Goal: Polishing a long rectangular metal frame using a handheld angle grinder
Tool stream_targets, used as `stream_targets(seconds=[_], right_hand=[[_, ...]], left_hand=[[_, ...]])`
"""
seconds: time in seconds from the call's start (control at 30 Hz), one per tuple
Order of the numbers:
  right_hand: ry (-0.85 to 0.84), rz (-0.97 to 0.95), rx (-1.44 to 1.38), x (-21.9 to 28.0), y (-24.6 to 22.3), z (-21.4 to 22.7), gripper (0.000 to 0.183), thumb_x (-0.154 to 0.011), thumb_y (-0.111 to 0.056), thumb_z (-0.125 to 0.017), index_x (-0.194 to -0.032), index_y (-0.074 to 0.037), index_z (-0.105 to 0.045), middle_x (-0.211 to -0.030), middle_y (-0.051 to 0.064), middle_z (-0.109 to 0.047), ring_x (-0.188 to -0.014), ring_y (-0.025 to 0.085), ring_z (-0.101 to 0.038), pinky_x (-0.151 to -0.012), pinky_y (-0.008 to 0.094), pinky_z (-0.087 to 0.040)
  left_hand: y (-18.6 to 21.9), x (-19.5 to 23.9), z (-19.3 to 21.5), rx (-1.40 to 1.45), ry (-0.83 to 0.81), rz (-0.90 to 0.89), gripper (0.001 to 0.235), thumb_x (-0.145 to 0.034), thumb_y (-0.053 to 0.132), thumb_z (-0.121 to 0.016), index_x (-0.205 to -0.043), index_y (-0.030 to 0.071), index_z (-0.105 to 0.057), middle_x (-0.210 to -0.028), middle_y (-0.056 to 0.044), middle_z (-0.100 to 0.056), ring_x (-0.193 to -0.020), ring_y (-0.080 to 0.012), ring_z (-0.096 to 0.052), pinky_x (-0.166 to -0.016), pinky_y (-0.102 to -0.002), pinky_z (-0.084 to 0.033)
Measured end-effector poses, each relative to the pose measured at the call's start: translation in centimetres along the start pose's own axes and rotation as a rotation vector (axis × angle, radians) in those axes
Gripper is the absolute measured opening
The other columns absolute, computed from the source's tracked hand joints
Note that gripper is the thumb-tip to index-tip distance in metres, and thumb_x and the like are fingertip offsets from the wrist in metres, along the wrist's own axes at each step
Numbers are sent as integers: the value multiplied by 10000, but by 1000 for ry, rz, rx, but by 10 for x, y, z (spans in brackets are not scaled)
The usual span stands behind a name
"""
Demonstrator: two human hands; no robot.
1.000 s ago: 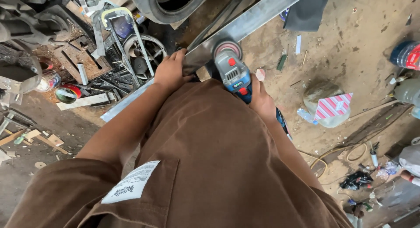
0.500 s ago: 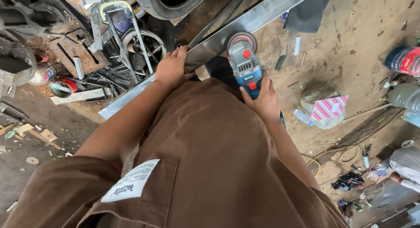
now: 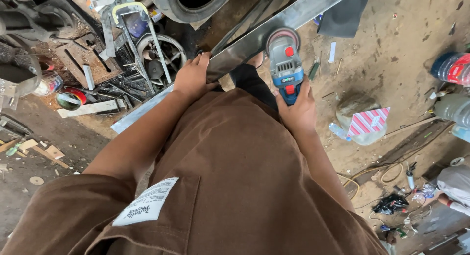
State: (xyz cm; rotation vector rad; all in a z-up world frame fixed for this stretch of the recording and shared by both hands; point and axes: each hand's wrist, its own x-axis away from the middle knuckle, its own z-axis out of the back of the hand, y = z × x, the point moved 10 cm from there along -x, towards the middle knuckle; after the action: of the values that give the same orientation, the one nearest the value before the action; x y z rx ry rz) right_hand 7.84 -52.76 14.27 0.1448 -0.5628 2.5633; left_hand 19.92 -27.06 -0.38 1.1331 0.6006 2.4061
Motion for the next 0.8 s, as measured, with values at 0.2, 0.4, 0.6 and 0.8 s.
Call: stream_targets(seconds=[0.2, 0.4, 0.6, 0.8], right_hand=[[36, -86, 0, -26, 24, -3, 817, -812, -475, -860, -1405, -95, -446, -1062, 252, -683, -929, 513, -702, -738, 610, -578], [-168, -383, -493, -44, 28, 20, 364, -831, -324, -886, -915, -117, -599, -538, 89, -634, -462, 203, -686, -468, 317, -561], [-273, -460, -849, -49, 32, 21, 294, -890, -228, -810, -972, -48, -593, -669, 203, -658, -573, 300, -734, -508, 450, -628], [-391, -553, -1084, -46, 19, 21, 306, -841, -284, -781, -870, -50, -586, -634, 202, -636, -604, 323, -738, -572, 417, -611]], left_hand=[[-4, -2, -4, -6, 7, -1, 900, -849, 433, -811, -1539, 90, -345, -1525, -206, -480, -1346, -431, -529, -1102, -489, -502], [1, 0, 7, -52, 30, 2, 865, -850, 364, -813, -1515, 80, -337, -1471, -184, -518, -1299, -425, -554, -1040, -517, -541], [-2, -4, 12, -82, 54, -8, 853, -852, 370, -809, -1505, 73, -346, -1461, -181, -525, -1290, -421, -559, -1017, -522, -556], [-6, -6, 3, -58, 31, 13, 883, -839, 382, -819, -1526, 88, -348, -1487, -169, -521, -1327, -417, -537, -1059, -510, -529]])
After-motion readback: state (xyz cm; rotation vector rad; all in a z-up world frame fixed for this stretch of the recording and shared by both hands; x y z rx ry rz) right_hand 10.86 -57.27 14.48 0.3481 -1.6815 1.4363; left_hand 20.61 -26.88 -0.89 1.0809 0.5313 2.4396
